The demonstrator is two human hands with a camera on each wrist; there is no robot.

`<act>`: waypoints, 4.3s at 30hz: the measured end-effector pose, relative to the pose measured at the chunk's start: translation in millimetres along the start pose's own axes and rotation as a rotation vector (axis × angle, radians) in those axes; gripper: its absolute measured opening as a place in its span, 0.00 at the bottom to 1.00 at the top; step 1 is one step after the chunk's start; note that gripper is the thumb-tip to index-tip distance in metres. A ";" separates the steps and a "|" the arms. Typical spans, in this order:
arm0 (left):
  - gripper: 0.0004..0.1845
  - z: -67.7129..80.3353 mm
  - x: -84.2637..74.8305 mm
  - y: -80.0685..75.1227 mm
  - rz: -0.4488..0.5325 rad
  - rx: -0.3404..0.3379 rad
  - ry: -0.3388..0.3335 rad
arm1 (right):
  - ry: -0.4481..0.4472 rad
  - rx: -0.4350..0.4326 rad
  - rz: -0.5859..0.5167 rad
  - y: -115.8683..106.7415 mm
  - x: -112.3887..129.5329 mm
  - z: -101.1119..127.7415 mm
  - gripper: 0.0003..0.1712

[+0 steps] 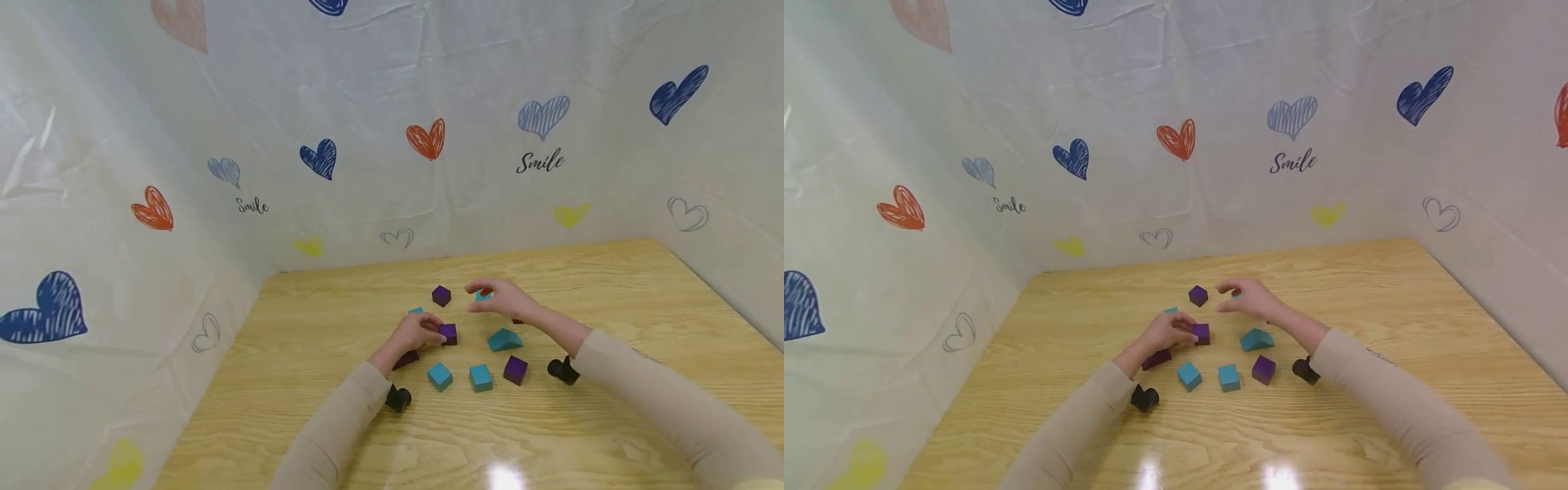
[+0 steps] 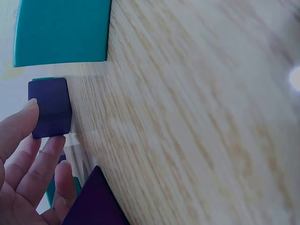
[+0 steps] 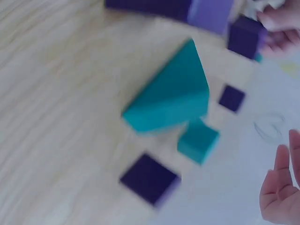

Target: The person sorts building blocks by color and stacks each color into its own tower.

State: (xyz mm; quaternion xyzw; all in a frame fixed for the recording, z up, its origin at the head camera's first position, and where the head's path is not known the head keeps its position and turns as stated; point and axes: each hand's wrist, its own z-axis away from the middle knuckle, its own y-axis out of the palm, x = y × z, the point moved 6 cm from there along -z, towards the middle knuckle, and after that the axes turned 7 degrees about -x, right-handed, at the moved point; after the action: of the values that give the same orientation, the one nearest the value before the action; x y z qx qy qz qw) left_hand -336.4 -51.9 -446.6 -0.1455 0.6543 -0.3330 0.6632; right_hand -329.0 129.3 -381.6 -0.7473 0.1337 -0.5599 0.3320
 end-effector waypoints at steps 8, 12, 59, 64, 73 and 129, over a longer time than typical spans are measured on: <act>0.17 2.2 2.5 1.1 0.010 -0.009 -0.020 | -0.035 -0.067 0.034 -36.0 -10.2 45.2 0.26; 0.17 2.2 2.4 0.6 0.026 -0.006 -0.031 | -0.071 -0.057 0.169 -32.4 -15.4 67.0 0.26; 0.17 2.4 -1.6 0.1 0.026 -0.006 -0.012 | 0.194 0.172 -0.146 14.2 -59.2 86.8 0.25; 0.18 2.9 -2.5 -0.4 0.035 -0.008 -0.017 | 0.185 0.137 -0.141 6.2 -50.2 78.4 0.26; 0.17 2.7 -0.4 -0.5 0.039 -0.005 -0.033 | 0.121 0.030 -0.019 -2.4 -38.7 53.5 0.23; 0.17 0.7 3.4 1.0 0.074 -0.027 -0.045 | 0.113 0.020 0.223 45.7 -29.5 0.4 0.20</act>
State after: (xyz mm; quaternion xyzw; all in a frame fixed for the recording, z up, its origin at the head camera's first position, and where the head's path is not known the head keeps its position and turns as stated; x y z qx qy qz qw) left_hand -335.8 -53.5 -449.8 -0.1376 0.6485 -0.2960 0.6876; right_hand -330.7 112.3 -433.2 -0.6915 0.2290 -0.5621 0.3916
